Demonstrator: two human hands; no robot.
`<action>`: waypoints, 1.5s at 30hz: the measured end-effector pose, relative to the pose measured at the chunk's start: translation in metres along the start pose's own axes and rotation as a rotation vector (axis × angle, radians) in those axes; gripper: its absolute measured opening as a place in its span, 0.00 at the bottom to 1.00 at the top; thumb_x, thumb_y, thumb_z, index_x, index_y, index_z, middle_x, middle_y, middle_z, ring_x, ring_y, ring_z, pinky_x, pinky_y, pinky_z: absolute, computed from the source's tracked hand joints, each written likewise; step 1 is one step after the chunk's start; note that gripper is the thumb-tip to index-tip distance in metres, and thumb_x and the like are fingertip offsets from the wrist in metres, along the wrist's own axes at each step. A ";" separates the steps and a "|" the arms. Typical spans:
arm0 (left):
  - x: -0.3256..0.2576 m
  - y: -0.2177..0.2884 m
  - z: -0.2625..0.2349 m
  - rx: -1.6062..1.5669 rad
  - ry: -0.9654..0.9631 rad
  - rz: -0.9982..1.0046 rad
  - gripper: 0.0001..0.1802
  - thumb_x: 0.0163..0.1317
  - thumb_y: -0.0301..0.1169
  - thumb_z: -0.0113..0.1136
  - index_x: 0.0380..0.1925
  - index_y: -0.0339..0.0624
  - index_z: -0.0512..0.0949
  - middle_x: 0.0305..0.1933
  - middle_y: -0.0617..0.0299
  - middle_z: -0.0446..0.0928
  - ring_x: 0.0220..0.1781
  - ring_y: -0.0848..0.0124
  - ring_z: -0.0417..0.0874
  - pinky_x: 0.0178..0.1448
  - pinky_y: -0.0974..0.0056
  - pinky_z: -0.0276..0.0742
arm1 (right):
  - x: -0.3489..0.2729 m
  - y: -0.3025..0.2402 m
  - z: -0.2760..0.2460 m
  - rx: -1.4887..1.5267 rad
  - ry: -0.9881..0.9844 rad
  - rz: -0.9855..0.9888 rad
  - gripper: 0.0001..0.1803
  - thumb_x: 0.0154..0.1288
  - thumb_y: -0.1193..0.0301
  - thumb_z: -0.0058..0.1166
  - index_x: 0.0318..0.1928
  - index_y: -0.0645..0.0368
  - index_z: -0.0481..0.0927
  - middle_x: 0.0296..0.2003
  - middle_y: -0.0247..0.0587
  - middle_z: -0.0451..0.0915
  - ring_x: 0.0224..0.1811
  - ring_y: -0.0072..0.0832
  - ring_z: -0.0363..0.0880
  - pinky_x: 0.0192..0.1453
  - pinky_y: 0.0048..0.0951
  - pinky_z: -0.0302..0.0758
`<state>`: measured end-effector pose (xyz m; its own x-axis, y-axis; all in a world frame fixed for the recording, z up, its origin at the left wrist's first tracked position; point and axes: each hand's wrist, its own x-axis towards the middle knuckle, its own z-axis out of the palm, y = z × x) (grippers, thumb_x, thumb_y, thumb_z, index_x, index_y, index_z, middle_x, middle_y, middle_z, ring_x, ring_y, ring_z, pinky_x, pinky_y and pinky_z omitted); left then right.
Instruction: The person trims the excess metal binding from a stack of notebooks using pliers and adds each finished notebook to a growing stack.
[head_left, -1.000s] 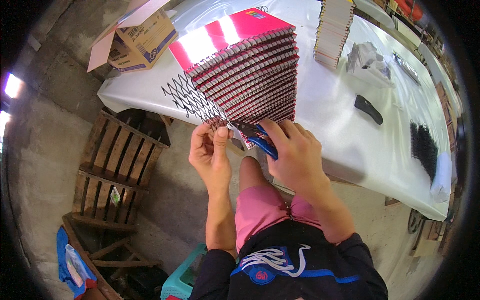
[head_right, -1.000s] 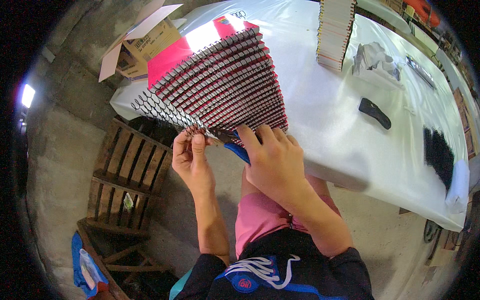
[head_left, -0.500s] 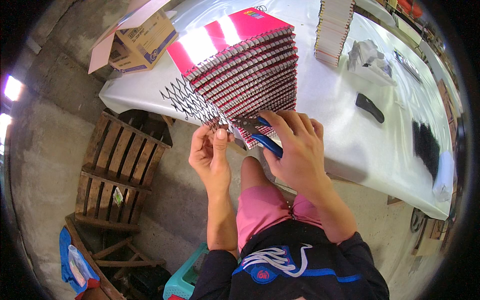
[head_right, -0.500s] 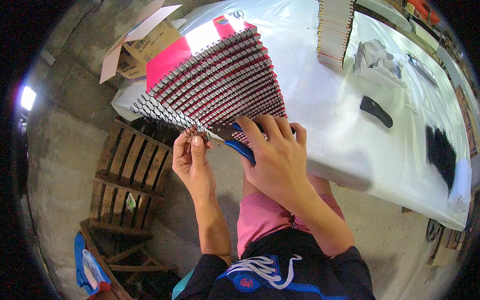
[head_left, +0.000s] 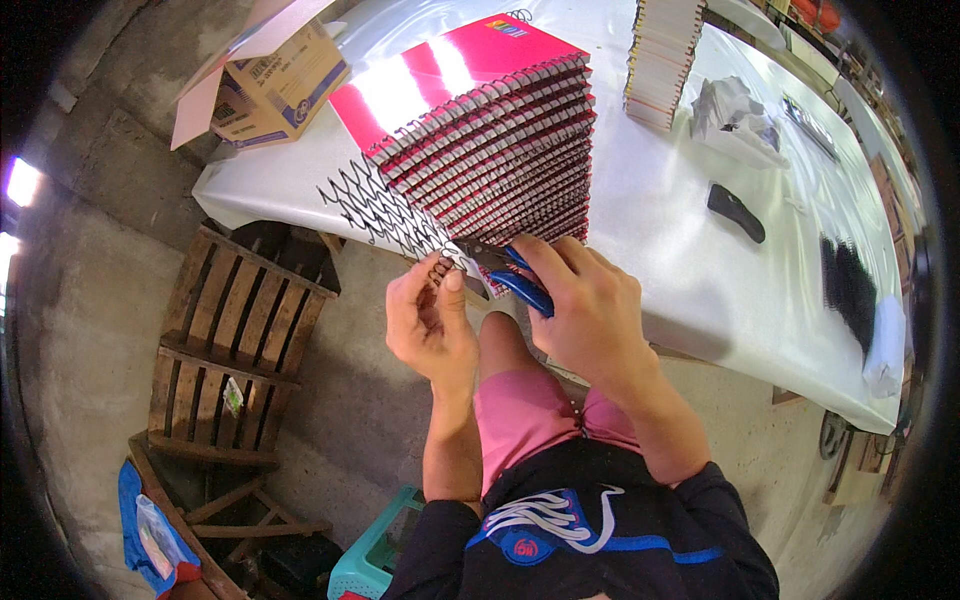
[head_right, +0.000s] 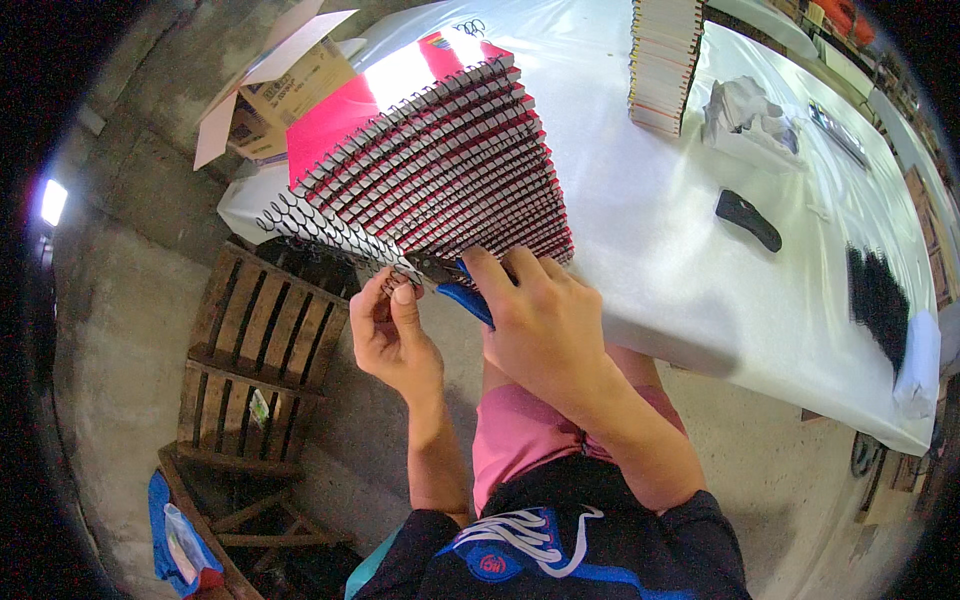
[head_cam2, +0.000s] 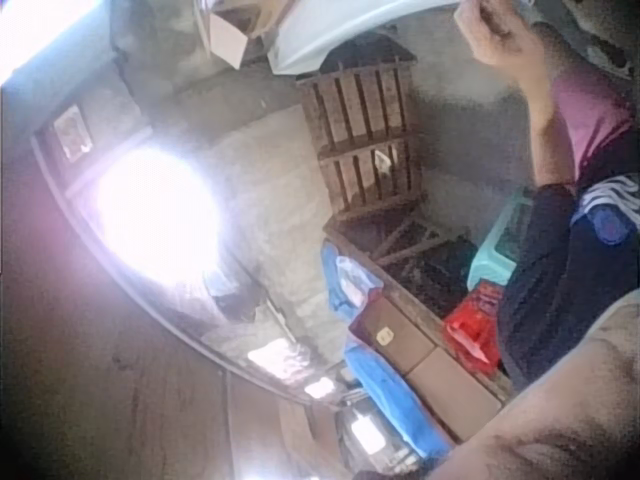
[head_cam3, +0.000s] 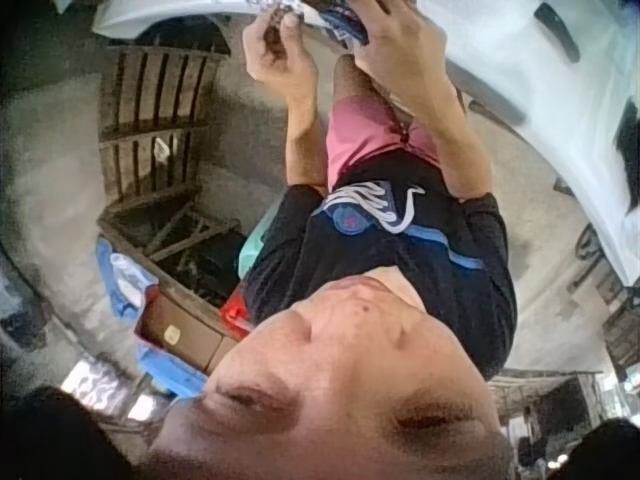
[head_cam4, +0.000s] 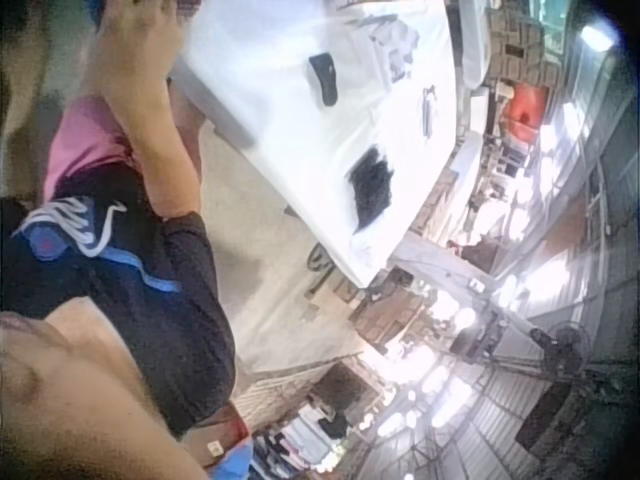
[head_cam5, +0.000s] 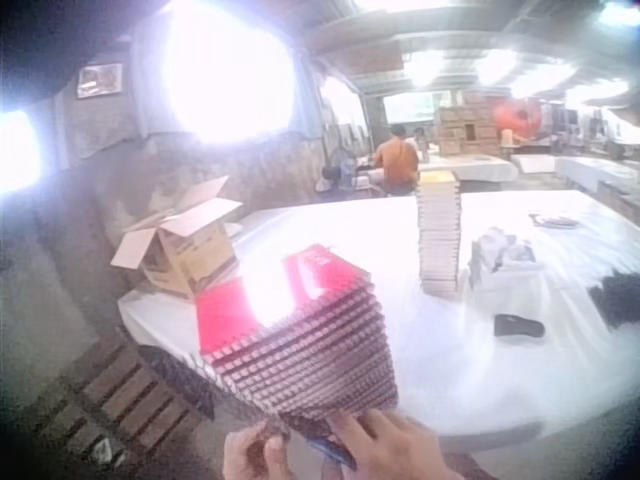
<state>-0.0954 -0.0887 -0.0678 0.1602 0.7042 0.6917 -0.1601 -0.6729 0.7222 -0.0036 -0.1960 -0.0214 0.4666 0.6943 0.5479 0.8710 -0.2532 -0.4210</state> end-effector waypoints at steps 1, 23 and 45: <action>-0.001 -0.001 -0.001 0.112 0.012 0.115 0.12 0.65 0.28 0.54 0.43 0.30 0.74 0.37 0.58 0.76 0.35 0.74 0.76 0.40 0.69 0.75 | 0.000 -0.001 0.001 -0.008 0.011 -0.004 0.28 0.40 0.72 0.61 0.48 0.49 0.73 0.31 0.36 0.73 0.31 0.36 0.76 0.35 0.37 0.74; 0.034 0.010 0.002 -0.462 -0.186 -0.362 0.28 0.59 0.59 0.51 0.41 0.45 0.66 0.25 0.72 0.65 0.20 0.85 0.58 0.21 0.78 0.51 | 0.007 -0.008 -0.011 -0.101 0.087 -0.015 0.32 0.42 0.67 0.63 0.53 0.49 0.73 0.42 0.36 0.74 0.47 0.35 0.71 0.50 0.41 0.62; 0.031 0.006 0.010 -0.339 -0.105 -0.186 0.17 0.69 0.47 0.45 0.39 0.45 0.63 0.26 0.69 0.68 0.21 0.86 0.63 0.21 0.79 0.56 | 0.009 -0.008 -0.020 -0.068 0.120 -0.043 0.30 0.41 0.68 0.64 0.51 0.48 0.74 0.39 0.33 0.75 0.47 0.32 0.72 0.52 0.41 0.61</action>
<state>-0.0813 -0.0728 -0.0419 0.3127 0.7683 0.5586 -0.4282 -0.4109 0.8049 -0.0033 -0.2006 0.0015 0.4404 0.6207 0.6487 0.8970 -0.2731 -0.3477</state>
